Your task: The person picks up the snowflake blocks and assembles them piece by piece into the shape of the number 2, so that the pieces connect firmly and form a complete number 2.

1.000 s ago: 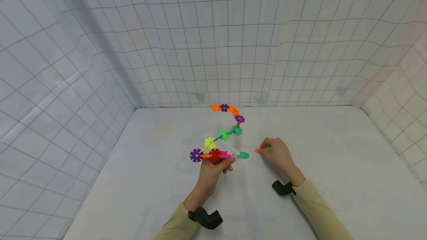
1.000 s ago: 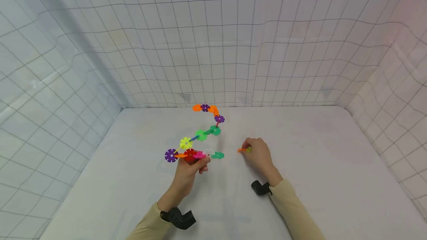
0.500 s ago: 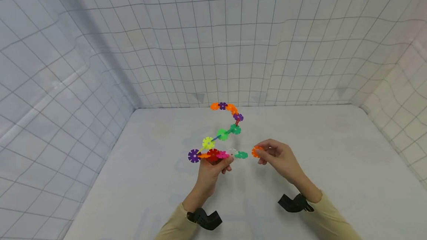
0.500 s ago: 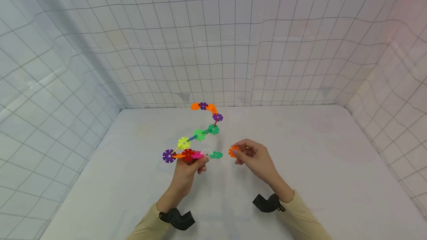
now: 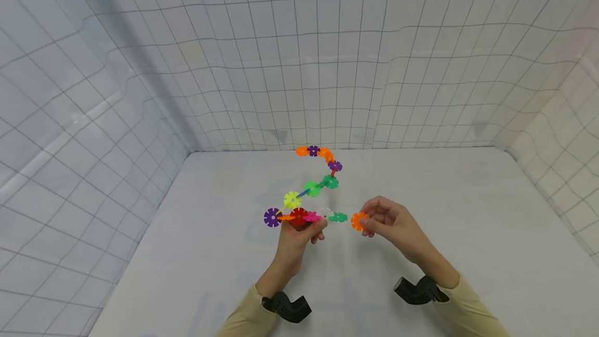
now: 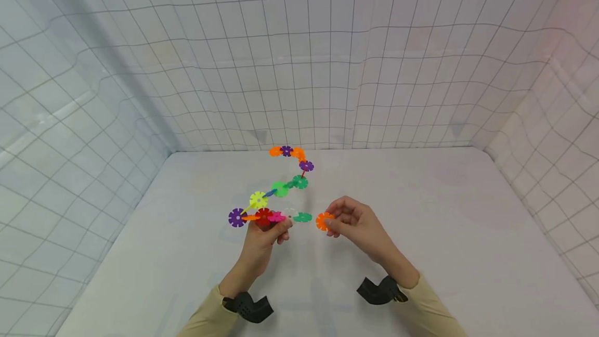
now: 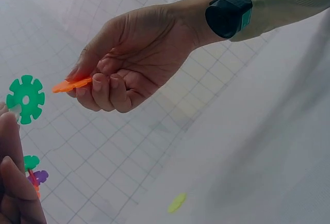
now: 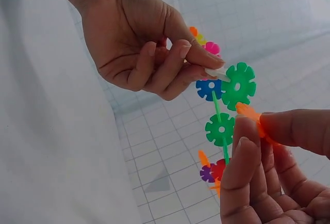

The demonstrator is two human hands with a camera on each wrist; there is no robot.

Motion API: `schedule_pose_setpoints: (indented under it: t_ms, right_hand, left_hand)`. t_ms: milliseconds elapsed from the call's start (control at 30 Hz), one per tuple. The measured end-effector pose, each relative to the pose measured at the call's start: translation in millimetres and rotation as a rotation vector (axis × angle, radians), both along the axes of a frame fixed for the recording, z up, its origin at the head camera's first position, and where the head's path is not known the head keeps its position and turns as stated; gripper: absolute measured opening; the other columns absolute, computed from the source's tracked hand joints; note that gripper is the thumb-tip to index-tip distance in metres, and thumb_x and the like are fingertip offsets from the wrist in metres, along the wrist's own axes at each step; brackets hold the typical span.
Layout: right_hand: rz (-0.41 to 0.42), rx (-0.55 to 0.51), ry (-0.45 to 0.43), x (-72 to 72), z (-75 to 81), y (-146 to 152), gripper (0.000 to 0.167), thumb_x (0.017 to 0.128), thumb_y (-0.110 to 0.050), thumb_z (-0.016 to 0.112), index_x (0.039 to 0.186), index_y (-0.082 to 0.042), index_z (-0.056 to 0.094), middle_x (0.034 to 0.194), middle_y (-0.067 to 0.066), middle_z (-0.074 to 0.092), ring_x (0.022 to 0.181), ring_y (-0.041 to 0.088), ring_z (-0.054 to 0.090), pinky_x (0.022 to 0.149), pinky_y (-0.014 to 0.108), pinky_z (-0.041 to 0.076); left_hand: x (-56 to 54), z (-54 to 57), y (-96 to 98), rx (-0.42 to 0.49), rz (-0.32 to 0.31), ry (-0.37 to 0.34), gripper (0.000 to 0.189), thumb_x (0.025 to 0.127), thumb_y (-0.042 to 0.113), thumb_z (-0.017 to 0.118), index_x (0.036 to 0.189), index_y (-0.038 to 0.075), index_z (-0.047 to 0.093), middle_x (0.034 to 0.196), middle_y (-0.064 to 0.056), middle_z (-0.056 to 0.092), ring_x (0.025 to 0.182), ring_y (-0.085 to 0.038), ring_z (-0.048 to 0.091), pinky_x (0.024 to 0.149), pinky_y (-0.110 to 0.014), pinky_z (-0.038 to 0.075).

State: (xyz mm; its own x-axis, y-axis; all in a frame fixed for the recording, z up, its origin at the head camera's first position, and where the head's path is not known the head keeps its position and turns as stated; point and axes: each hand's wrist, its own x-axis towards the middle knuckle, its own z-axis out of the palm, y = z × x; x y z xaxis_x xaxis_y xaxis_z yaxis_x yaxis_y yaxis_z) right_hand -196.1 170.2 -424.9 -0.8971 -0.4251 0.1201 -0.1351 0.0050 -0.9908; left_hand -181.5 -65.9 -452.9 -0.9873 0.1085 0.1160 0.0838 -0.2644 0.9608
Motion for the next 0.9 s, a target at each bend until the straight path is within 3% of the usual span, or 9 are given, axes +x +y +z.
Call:
schedule_pose_setpoints:
  t_ms: [167,500,700,900]
  right_hand:
    - [0.013,-0.044,0.051,3.6,2.9,-2,0.019,0.089,-0.002,0.065,0.1,0.005,0.051,0.085,0.017,0.061,0.069,0.024,0.062,0.064,0.033,0.055]
    - [0.006,-0.004,0.193,6.6,2.4,-2,0.014,0.088,0.001,0.065,0.099,0.002,0.057,0.084,0.013,0.065,0.069,0.023,0.063,0.063,0.032,0.055]
    - [0.019,-0.051,0.261,8.5,3.0,-4,0.013,0.087,0.006,0.063,0.099,0.001,0.058,0.084,0.014,0.066,0.067,0.023,0.062,0.062,0.032,0.055]
    - [-0.034,-0.079,0.354,10.8,-0.6,-9,0.016,0.084,0.013,0.063,0.095,0.001,0.061,0.084,0.015,0.067,0.063,0.02,0.063,0.058,0.03,0.055]
  left_hand:
    - [1.0,-0.8,0.4,-0.01,-0.019,-0.005,0.012,0.087,0.006,0.069,0.089,0.006,0.057,0.072,-0.003,0.064,0.058,-0.013,0.058,0.06,-0.024,0.05]
    - [2.8,-1.1,2.2,-0.019,-0.048,0.016,0.015,0.086,0.007,0.07,0.091,0.003,0.057,0.071,-0.003,0.063,0.058,-0.012,0.059,0.059,-0.023,0.051]
    - [3.5,-2.2,2.7,-0.035,-0.071,0.013,0.019,0.086,0.009,0.071,0.092,-0.002,0.057,0.073,-0.003,0.065,0.059,-0.013,0.061,0.06,-0.024,0.051]
    - [4.9,-0.4,3.6,-0.039,-0.087,0.041,0.017,0.086,0.009,0.071,0.092,-0.002,0.059,0.07,-0.002,0.064,0.058,-0.012,0.06,0.058,-0.024,0.051]
